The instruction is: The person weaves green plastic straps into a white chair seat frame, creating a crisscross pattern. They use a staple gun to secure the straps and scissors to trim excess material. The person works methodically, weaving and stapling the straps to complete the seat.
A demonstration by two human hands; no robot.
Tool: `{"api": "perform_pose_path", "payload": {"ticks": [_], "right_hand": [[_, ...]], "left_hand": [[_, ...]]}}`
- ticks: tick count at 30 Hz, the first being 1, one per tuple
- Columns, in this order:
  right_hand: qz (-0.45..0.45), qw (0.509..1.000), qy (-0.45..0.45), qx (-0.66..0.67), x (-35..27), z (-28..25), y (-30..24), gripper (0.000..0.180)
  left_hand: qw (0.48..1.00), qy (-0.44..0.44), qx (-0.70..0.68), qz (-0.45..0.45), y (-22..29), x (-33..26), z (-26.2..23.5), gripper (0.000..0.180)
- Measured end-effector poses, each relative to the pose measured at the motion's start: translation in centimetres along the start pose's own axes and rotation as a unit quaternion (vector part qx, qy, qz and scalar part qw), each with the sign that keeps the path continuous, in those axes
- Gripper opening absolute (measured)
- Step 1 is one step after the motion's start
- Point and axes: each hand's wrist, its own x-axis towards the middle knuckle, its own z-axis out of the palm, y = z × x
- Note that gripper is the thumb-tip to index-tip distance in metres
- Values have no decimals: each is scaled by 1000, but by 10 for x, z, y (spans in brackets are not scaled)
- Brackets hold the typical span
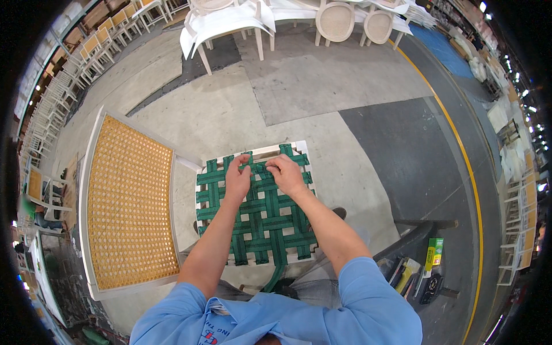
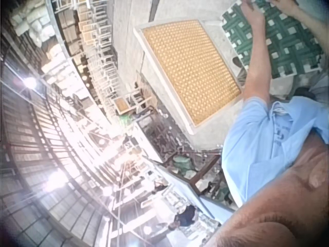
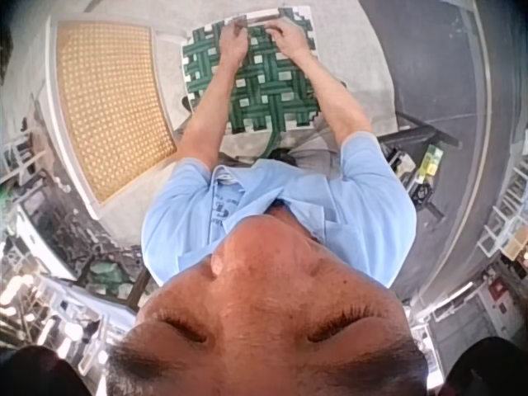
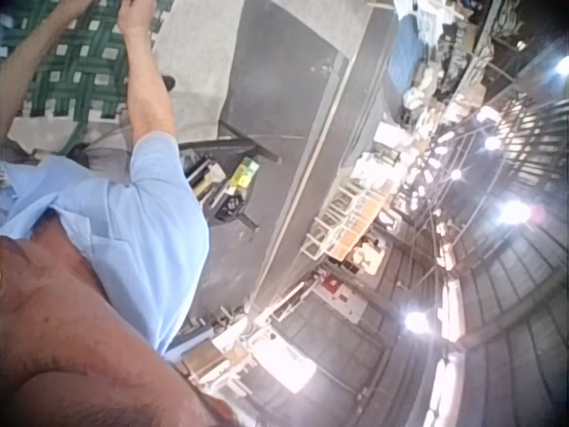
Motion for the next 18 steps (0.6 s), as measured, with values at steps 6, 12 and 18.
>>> {"api": "perform_pose_path", "payload": {"ticks": [6, 12, 18], "right_hand": [[-1, 1000, -10, 0, 0, -1, -2, 9], [36, 999, -14, -36, 22, 9, 14, 8], [149, 973, -49, -168, 87, 42, 59, 11]], "left_hand": [[963, -55, 160, 211, 2, -8, 0, 19], [990, -68, 118, 48, -14, 8, 14, 18], [968, -11, 217, 123, -38, -9, 17, 25]]}}
